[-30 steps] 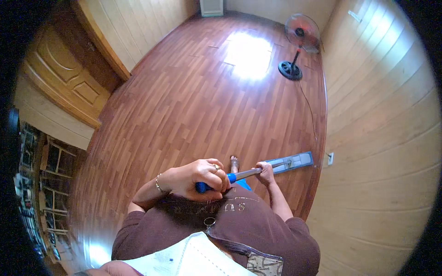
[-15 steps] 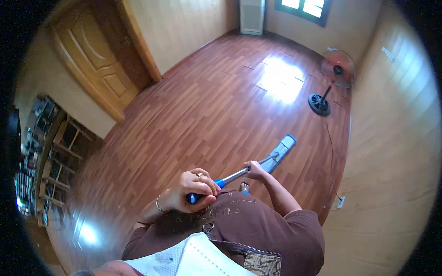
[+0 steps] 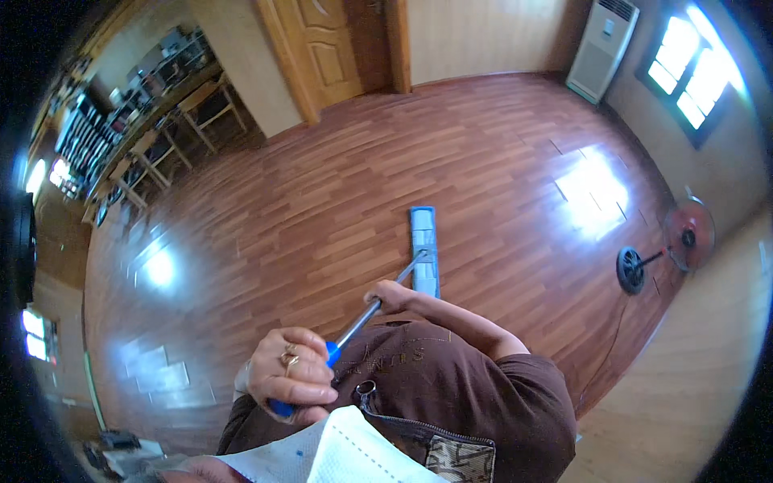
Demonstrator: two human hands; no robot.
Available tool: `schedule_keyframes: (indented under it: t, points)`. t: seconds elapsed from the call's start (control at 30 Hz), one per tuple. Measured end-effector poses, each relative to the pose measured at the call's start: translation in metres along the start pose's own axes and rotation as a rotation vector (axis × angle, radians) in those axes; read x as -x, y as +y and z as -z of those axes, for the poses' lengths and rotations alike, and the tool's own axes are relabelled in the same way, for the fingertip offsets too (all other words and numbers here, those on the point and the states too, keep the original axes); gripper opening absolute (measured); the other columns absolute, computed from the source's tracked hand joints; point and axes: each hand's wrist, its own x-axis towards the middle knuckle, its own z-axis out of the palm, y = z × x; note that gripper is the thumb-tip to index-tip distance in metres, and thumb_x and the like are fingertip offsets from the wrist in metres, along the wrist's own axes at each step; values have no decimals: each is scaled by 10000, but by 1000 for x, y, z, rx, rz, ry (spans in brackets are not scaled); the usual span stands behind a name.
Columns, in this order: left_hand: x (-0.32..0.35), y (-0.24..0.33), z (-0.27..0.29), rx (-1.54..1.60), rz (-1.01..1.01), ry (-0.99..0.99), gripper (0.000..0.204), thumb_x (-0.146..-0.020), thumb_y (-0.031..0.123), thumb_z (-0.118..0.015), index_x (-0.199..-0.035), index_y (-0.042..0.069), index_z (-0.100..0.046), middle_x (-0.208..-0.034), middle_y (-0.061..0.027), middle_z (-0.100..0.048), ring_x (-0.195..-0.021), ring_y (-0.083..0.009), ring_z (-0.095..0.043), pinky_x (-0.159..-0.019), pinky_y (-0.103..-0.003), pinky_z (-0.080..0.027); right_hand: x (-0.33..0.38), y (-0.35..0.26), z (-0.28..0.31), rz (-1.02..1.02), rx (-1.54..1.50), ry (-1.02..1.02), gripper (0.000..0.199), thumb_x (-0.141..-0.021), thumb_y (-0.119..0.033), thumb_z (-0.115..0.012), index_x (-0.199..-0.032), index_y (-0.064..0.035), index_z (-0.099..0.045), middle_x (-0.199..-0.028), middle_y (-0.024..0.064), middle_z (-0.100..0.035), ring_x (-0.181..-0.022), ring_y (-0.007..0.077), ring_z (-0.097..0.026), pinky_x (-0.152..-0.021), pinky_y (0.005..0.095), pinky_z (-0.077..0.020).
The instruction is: Mopping a wooden floor using a flat mop in a workshop area.
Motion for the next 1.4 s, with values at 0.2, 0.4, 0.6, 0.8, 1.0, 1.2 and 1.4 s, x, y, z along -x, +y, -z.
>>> schedule_keyframes:
  t: [0.2, 0.4, 0.6, 0.8, 1.0, 1.2, 1.4]
  points:
    - [19, 44, 5, -74, -42, 39, 290, -760, 287, -800, -910, 71, -676, -624, 41, -523, -553, -117, -525, -668, -285, -478, -76, -25, -61, 263, -40, -135, 335, -637, -215, -780, -917, -80, -654, -806, 144, -661, -786, 355, -631, -671, 445, -481]
    - [25, 76, 7, -243, 59, -35, 298, -732, 290, -815, -781, 94, -597, -609, 41, -488, -537, -118, -497, -653, -291, -475, -112, -53, -86, 338, -41, -262, 286, -624, -180, -763, -862, -70, -651, -774, 130, -659, -753, 325, -637, -653, 427, -484]
    - [40, 61, 15, -173, 72, 20, 343, -690, 330, -829, -727, 110, -569, -616, 26, -534, -570, -146, -567, -654, -302, -495, -94, -47, -67, 182, -9, -201, 214, -627, -198, -715, -788, -78, -639, -729, 125, -644, -722, 332, -631, -625, 439, -470]
    - [54, 0, 10, -75, 31, 42, 324, -647, 297, -852, -700, 107, -596, -621, 7, -587, -606, -158, -618, -625, -319, -495, -72, 13, -24, 94, 108, 0, 96, -627, -161, -653, -703, -117, -616, -687, 115, -617, -667, 335, -598, -594, 443, -455]
    - [10, -80, -7, 58, 144, -120, 253, -654, 209, -845, -714, 123, -614, -713, -4, -629, -694, -182, -652, -723, -341, -468, 12, 85, 34, 20, -1, 355, 87, -700, -145, -641, -646, -120, -578, -590, 109, -555, -551, 300, -536, -518, 391, -421]
    - [-43, -153, -50, 205, 77, -237, 222, -705, 214, -821, -735, 112, -626, -706, -8, -638, -748, -186, -676, -784, -364, -453, 122, 139, 78, -283, 121, 529, 108, -640, -184, -661, -666, -124, -576, -634, 117, -564, -603, 309, -562, -548, 402, -443]
    - [-99, -195, -100, 312, 8, -444, 218, -720, 178, -808, -810, 108, -622, -791, 0, -660, -869, -180, -678, -855, -353, -425, 235, 145, 89, -419, 233, 849, 121, -604, -90, -678, -666, -83, -574, -666, 116, -575, -651, 314, -579, -577, 391, -451]
